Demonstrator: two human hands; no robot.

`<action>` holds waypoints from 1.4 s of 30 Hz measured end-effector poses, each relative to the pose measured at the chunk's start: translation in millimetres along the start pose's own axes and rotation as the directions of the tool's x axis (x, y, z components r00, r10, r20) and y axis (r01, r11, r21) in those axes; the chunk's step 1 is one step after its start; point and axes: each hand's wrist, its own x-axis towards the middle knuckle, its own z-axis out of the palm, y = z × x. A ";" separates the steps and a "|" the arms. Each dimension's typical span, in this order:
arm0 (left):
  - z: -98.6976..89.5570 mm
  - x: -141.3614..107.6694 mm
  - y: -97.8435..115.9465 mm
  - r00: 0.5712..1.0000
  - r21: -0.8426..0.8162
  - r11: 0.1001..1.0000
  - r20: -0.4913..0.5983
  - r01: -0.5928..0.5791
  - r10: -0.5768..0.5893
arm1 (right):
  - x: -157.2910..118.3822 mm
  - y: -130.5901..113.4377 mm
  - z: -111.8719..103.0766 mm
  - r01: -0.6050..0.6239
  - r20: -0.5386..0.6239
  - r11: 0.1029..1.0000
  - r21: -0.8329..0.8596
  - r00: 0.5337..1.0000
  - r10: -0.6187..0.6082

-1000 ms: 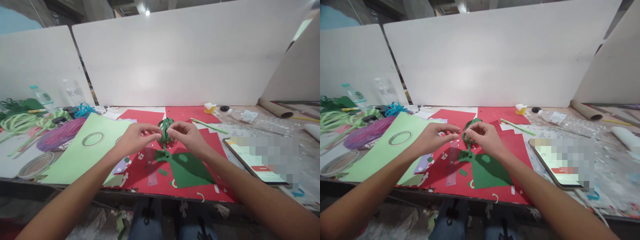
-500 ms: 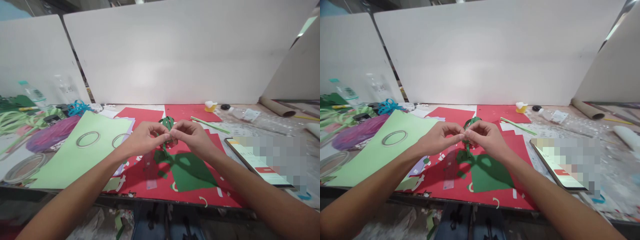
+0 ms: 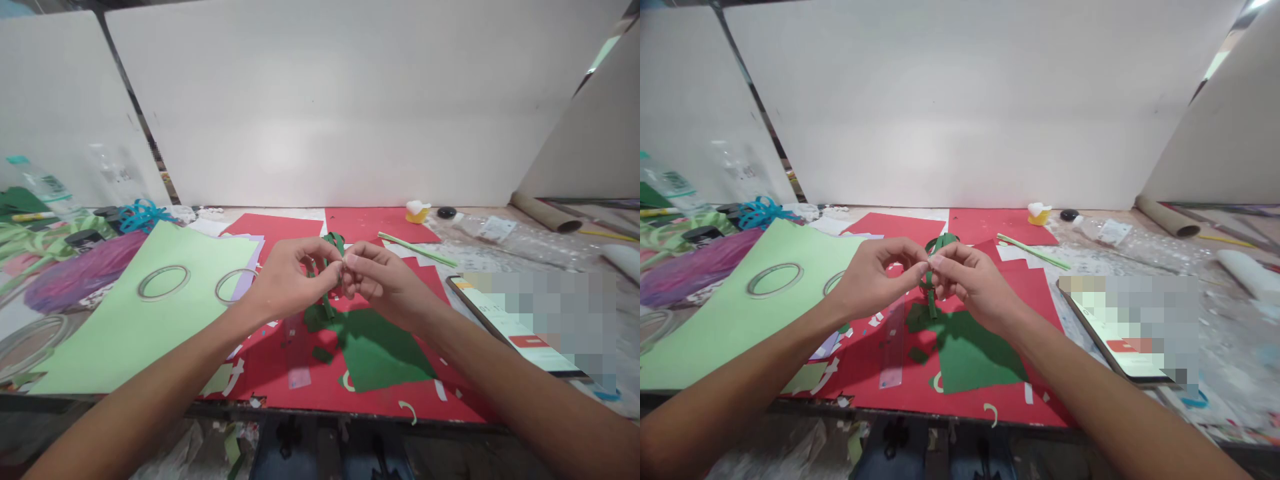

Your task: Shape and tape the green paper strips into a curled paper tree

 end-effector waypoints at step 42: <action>7.6 -8.7 -21.4 0.995 0.109 0.994 -0.094 -0.014 0.025 | 0.9 -9.3 -2.7 -0.127 -0.171 0.982 0.140 0.974 0.150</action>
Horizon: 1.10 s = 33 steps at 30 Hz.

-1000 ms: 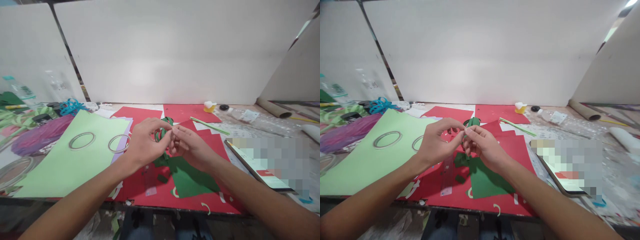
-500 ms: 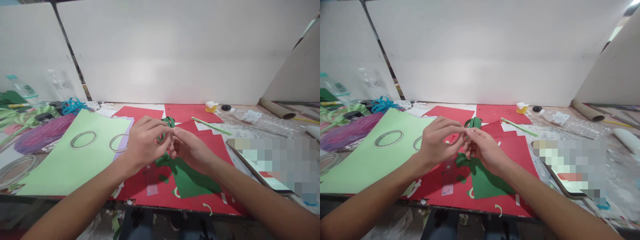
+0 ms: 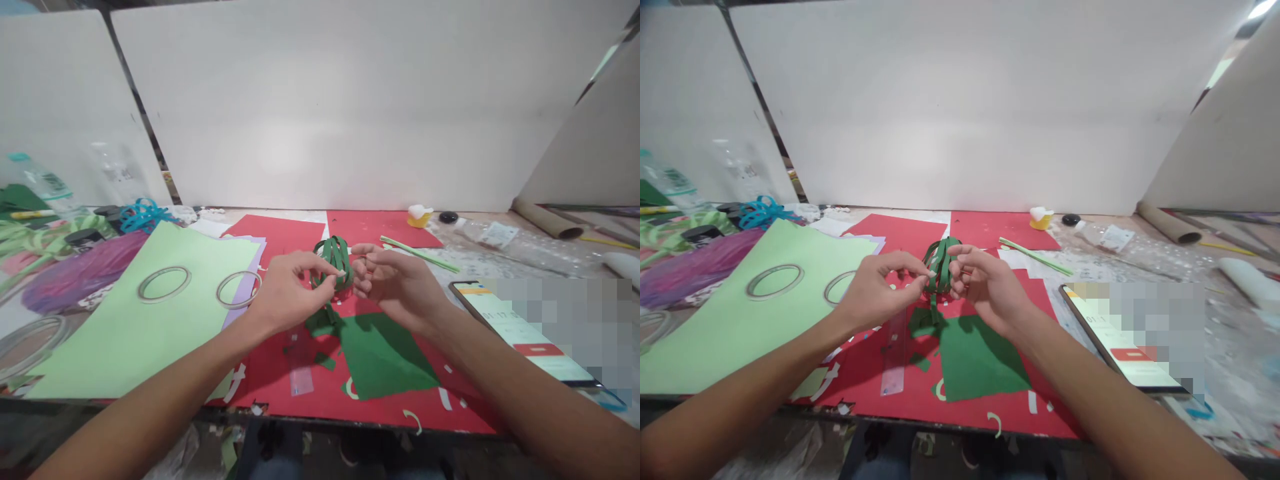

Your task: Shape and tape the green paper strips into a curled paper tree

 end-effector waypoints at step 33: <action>-38.8 15.9 -41.1 0.993 0.380 0.922 0.112 -0.079 0.039 | 4.6 2.4 -7.8 -0.161 0.079 0.978 -0.134 0.982 0.172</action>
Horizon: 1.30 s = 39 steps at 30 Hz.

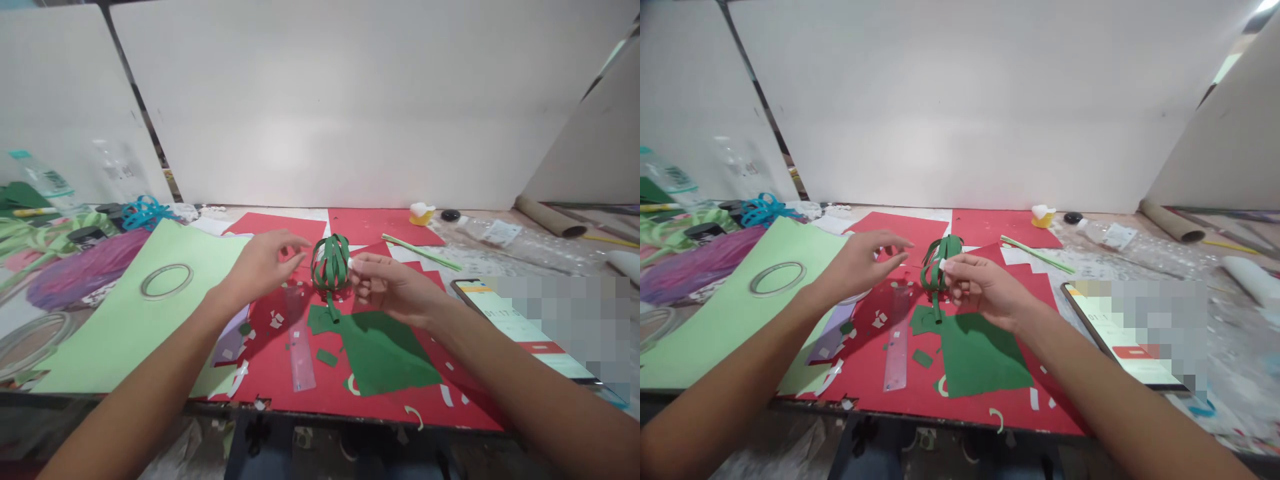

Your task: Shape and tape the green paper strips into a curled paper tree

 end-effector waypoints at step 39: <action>23.1 -16.5 25.9 0.936 -0.250 0.906 -0.173 -0.341 0.305 | -17.2 -5.3 12.4 0.527 0.107 0.719 -0.453 0.833 -0.543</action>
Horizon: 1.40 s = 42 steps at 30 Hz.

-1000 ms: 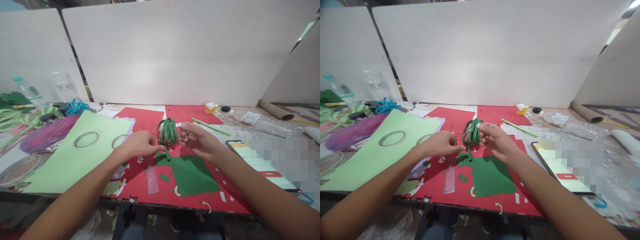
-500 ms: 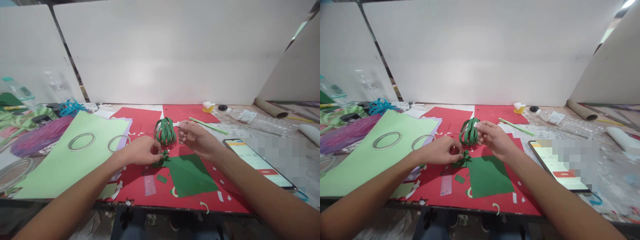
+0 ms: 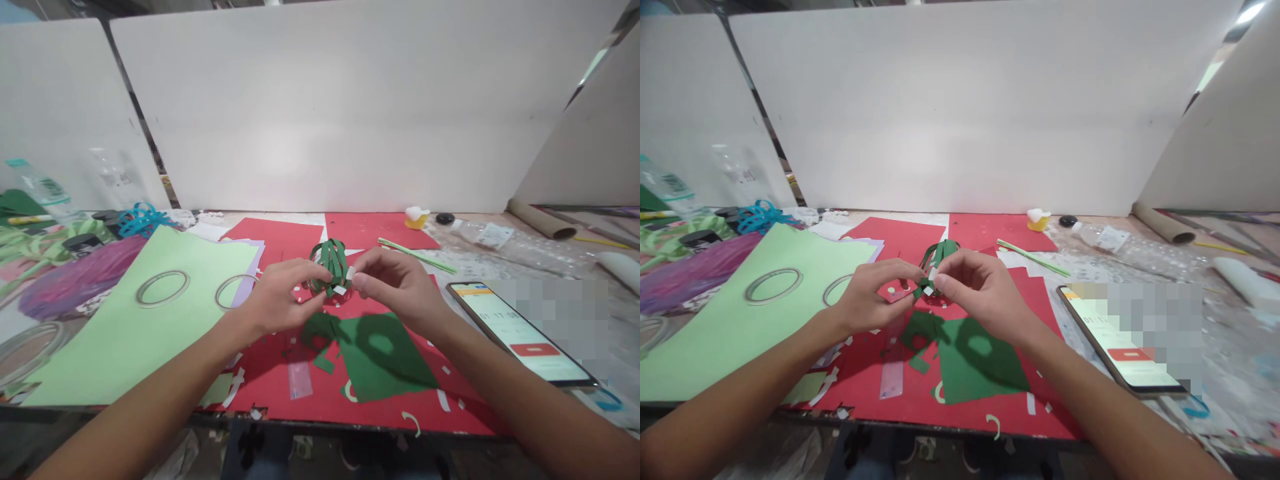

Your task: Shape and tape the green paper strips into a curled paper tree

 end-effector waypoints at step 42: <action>7.4 5.9 16.7 0.951 -0.146 0.944 -0.040 0.297 -0.306 | -2.0 8.6 11.1 -0.009 -0.104 0.977 -0.214 0.994 -0.013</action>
